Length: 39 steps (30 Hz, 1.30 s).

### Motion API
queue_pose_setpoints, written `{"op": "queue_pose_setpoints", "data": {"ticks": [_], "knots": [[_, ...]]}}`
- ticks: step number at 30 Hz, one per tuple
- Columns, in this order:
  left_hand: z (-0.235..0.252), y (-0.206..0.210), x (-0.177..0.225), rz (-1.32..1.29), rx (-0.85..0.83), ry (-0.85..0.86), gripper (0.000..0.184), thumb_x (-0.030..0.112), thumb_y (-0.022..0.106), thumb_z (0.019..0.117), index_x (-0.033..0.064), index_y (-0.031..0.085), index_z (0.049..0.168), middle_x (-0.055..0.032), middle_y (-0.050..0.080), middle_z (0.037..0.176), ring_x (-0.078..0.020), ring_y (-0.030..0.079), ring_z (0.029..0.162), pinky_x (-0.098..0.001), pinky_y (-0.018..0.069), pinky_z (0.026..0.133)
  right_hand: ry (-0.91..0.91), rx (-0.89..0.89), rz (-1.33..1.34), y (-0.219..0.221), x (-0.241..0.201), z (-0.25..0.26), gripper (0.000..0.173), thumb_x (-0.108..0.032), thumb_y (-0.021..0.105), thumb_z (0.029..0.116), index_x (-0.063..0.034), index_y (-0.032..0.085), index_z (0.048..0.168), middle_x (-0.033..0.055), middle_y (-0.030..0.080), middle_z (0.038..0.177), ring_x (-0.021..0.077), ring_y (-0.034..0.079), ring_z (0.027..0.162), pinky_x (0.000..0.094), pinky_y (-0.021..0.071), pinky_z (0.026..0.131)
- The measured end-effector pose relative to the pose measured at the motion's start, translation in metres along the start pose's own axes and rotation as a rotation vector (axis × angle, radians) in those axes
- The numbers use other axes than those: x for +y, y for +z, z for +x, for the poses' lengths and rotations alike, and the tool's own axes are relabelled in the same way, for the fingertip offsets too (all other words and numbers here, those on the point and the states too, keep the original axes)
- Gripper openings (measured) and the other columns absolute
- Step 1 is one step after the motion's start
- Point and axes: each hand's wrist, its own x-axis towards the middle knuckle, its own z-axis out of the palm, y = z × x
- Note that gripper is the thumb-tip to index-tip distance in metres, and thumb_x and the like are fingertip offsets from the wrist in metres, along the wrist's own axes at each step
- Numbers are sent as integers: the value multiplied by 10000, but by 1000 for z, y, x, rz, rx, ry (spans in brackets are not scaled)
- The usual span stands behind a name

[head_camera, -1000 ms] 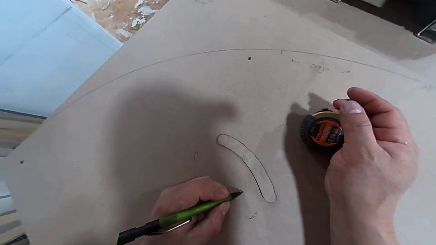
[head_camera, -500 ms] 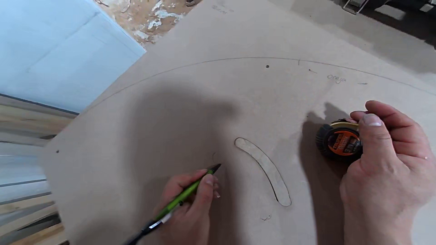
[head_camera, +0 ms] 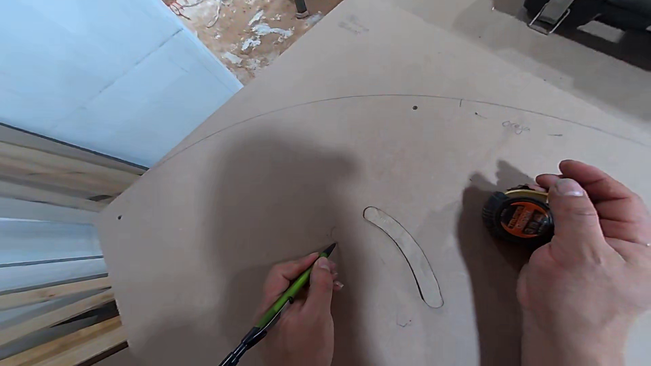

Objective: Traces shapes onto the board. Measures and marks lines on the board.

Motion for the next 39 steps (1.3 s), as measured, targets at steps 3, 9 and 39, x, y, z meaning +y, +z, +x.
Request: {"op": "queue_pose_setpoints", "data": {"ticks": [3, 9, 39], "knots": [[-1, -2, -3, 30, -85, 61, 69, 54, 681, 920, 1, 655, 954, -57, 733, 783, -139, 724, 642, -263, 631, 546, 2, 9, -3, 1, -1, 0, 300, -209, 539, 1068, -66, 603, 1323, -17, 681, 1142, 75, 675, 1017, 256, 568, 912], [2, -5, -5, -14, -124, 75, 50, 42, 668, 936, 3, 651, 964, -54, 733, 789, -132, 719, 639, -254, 628, 553, -13, 0, -6, 1, 0, 0, 301, -209, 538, 1072, -65, 602, 1328, -11, 685, 1140, 86, 678, 1021, 261, 570, 914], [1, -1, -3, 19, -90, 65, 20, 4, 623, 952, 5, 618, 972, -35, 726, 784, -104, 704, 622, -226, 605, 521, -15, 13, -41, 1, -4, -1, 312, -228, 529, 1076, -68, 607, 1332, -12, 688, 1151, 77, 678, 1012, 248, 568, 898]]}}
